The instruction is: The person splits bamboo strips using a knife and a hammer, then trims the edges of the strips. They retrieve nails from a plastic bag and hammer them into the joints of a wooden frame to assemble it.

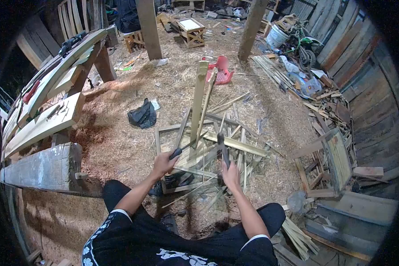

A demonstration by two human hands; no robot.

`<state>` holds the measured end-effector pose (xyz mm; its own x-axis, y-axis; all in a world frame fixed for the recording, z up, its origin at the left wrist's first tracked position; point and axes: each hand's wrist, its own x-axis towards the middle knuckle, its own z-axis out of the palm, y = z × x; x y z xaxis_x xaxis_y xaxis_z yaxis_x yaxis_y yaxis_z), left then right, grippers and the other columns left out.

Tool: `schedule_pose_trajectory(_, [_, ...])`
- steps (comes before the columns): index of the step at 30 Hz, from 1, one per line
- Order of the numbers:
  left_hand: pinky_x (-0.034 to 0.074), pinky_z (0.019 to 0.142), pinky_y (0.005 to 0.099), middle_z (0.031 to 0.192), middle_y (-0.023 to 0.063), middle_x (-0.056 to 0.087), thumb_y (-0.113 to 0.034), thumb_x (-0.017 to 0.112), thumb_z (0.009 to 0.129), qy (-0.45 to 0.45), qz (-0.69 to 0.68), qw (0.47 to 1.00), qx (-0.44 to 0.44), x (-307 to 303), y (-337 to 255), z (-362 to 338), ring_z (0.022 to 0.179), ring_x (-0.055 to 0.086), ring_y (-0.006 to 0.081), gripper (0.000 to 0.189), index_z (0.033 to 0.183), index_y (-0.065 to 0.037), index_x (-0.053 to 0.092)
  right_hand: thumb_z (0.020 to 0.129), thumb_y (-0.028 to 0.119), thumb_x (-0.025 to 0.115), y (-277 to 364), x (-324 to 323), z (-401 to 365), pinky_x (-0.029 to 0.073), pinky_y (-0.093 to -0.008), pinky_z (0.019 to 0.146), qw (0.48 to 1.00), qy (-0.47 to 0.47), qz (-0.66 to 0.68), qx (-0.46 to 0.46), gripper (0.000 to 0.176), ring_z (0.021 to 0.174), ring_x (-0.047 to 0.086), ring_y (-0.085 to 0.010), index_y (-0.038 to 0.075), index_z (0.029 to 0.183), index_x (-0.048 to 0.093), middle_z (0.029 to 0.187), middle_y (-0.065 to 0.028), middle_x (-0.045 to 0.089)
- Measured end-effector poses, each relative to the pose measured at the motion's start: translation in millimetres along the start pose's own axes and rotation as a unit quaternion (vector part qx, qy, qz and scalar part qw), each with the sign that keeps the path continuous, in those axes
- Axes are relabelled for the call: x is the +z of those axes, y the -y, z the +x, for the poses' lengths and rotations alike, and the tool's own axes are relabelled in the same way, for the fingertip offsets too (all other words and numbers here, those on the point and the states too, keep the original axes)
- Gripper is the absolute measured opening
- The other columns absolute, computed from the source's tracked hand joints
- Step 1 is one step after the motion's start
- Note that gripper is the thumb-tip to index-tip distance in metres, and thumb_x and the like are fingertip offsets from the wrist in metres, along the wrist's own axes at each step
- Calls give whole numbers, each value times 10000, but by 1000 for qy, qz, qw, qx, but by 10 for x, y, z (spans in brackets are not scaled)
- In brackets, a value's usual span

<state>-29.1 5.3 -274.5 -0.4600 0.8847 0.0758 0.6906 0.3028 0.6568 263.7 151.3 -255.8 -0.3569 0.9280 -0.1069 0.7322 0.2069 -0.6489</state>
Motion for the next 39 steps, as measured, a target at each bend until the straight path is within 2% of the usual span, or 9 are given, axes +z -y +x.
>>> schedule_pose_trajectory(7, [523,649,472,794,214,691,-334,661,904,-31,-98,993,-58,-106,-664,-329,754,687,400,349,1205,-159,679,973,310,583,-250,-35,-515,496,-564,819,989,91,-115,27,401,919,646,-484,-43,1160,564,938,-301,664])
schedule_pose_trajectory(11, [485,587,419,752,211,670,-251,688,911,-87,-120,988,-37,-32,-1053,-492,672,698,325,302,1175,-104,695,990,284,570,14,11,-334,478,-456,872,919,-179,-181,-302,397,946,633,-409,-38,1224,563,1035,-260,680])
schedule_pose_trajectory(13, [524,665,496,844,243,674,-204,658,910,-82,-176,981,-9,9,-1174,-574,798,670,435,303,1190,-88,663,1007,369,564,261,83,-276,439,-407,936,992,81,34,-95,446,1033,621,-318,-41,1176,609,1105,-214,679])
schedule_pose_trajectory(16, [525,664,498,873,258,676,-218,665,905,-99,-171,980,28,115,-1328,-672,805,671,436,384,1273,-115,629,1002,478,561,567,122,-284,437,-368,934,952,234,187,68,516,1018,616,-220,-13,1112,677,1092,-123,690])
schedule_pose_trajectory(25, [537,709,461,925,277,688,-140,652,918,-143,-249,957,36,327,-1665,-852,851,698,437,415,1216,-12,393,935,378,692,844,50,-551,495,-273,686,855,214,465,90,353,799,628,-106,36,1015,729,904,-26,690])
schedule_pose_trajectory(30, [553,850,390,1062,256,705,-308,727,878,146,-232,961,-27,-90,-1661,-789,973,711,325,571,1262,24,466,935,290,669,483,202,-427,508,-298,607,908,154,370,118,294,705,652,-143,-1,940,712,809,-53,683])
schedule_pose_trajectory(31, [557,880,397,1015,214,726,-316,744,863,137,-209,968,-18,-129,-1567,-700,935,717,294,614,1303,33,494,941,273,660,474,192,-452,509,-308,575,945,121,269,140,281,681,654,-154,-6,942,698,791,-63,675])
schedule_pose_trajectory(33, [536,921,410,1084,230,705,-377,775,820,15,-112,992,56,-352,-1422,-494,1045,691,348,754,1386,18,472,949,189,646,398,151,-585,491,-318,498,833,186,496,160,189,598,622,-163,0,962,652,736,-63,635])
schedule_pose_trajectory(39, [344,1148,452,1454,249,455,-404,787,843,-200,-198,954,104,-1011,-1569,272,1367,428,343,924,1505,15,297,895,129,676,323,223,-704,460,-319,429,909,197,345,130,174,493,569,-139,5,924,557,693,-63,588])
